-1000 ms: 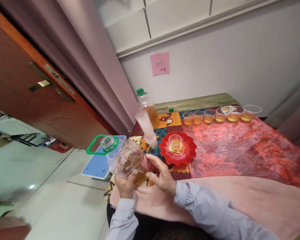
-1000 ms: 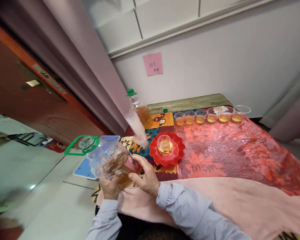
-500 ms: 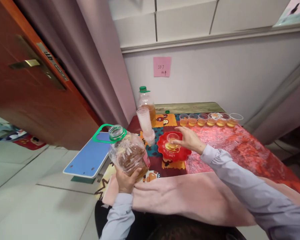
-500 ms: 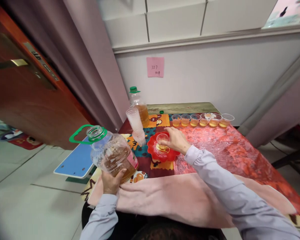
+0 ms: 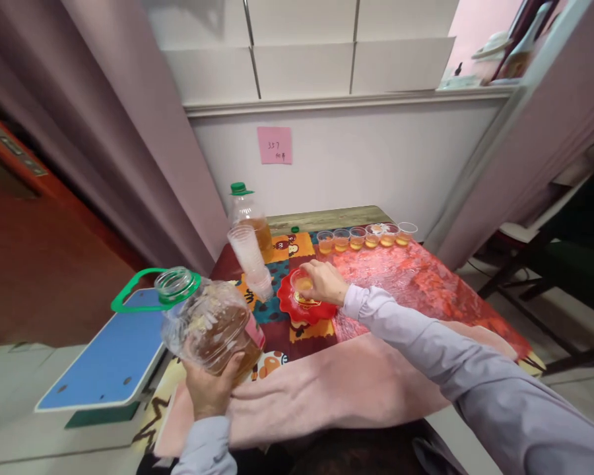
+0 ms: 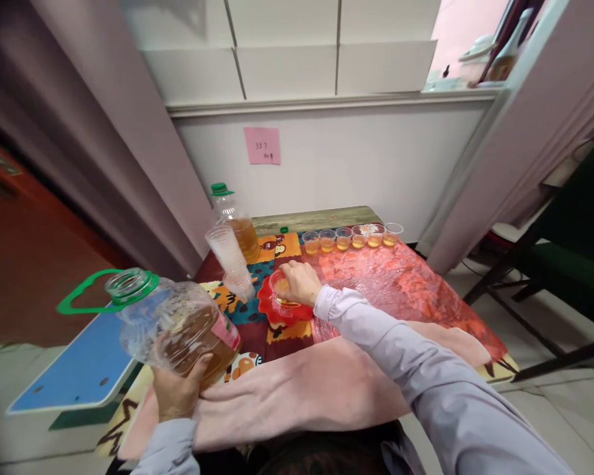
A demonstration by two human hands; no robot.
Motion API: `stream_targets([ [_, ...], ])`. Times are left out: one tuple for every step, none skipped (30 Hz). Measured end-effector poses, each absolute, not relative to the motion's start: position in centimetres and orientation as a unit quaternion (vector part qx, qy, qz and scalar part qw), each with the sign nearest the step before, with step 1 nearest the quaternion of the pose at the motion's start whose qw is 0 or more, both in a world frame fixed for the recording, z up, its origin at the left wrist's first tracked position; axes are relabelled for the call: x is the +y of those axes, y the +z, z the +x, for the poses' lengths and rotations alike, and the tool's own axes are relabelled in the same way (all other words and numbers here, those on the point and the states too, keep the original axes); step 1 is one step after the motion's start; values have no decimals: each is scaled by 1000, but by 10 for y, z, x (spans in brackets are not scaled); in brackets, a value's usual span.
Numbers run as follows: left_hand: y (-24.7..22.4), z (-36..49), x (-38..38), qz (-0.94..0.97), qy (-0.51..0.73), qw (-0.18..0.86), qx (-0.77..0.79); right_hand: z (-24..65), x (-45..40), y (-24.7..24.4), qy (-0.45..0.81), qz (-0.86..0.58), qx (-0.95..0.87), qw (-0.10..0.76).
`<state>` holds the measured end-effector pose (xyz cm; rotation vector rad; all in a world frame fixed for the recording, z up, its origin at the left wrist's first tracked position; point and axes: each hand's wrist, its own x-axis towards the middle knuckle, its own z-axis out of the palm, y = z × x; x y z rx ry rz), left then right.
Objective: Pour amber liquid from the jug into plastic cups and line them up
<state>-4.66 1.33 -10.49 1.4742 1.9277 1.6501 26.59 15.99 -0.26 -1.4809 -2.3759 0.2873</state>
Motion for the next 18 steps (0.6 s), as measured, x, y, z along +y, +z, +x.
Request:
stream_targets([
  [-106, -49, 14, 502, 559, 93, 654, 268, 159, -1, 99, -516, -832, 177],
  [-107, -50, 14, 505, 556, 83, 655, 273, 159, 0, 102, -516, -827, 196],
  [-107, -50, 15, 508, 553, 76, 656, 280, 161, 2, 111, -522, -818, 215],
  [-107, -50, 15, 508, 552, 70, 657, 289, 163, 5, 124, -533, -804, 234],
  [-105, -49, 15, 507, 552, 66, 659, 302, 167, 7, 138, -548, -787, 248],
  [-104, -47, 15, 503, 555, 64, 659, 317, 171, 9, 150, -567, -768, 258],
  [-101, -45, 15, 499, 560, 62, 659, 336, 176, 10, 157, -588, -748, 263],
  [-99, -43, 16, 494, 567, 60, 657, 356, 181, 11, 156, -610, -731, 261],
  [-97, -41, 16, 492, 571, 58, 654, 379, 186, 12, 148, -633, -716, 256],
  [-94, -39, 16, 492, 574, 58, 652, 403, 191, 13, 137, -656, -698, 252],
  [-92, -37, 16, 494, 575, 59, 650, 427, 195, 13, 124, -679, -680, 246],
  [-90, -36, 16, 494, 575, 60, 649, 452, 200, 12, 110, -702, -662, 238],
  [-89, -36, 16, 495, 572, 63, 651, 475, 203, 12, 96, -727, -641, 227],
  [-88, -36, 16, 494, 570, 64, 653, 498, 207, 11, 83, -751, -618, 215],
  [-87, -37, 16, 491, 569, 64, 657, 518, 211, 9, 72, -775, -595, 202],
  [-87, -37, 16, 488, 566, 64, 661, 537, 215, 8, 62, -795, -572, 190],
  [-87, -38, 16, 487, 562, 65, 665, 554, 219, 5, 55, -812, -552, 179],
  [-88, -40, 16, 488, 557, 67, 669, 569, 223, 3, 48, -825, -536, 171],
])
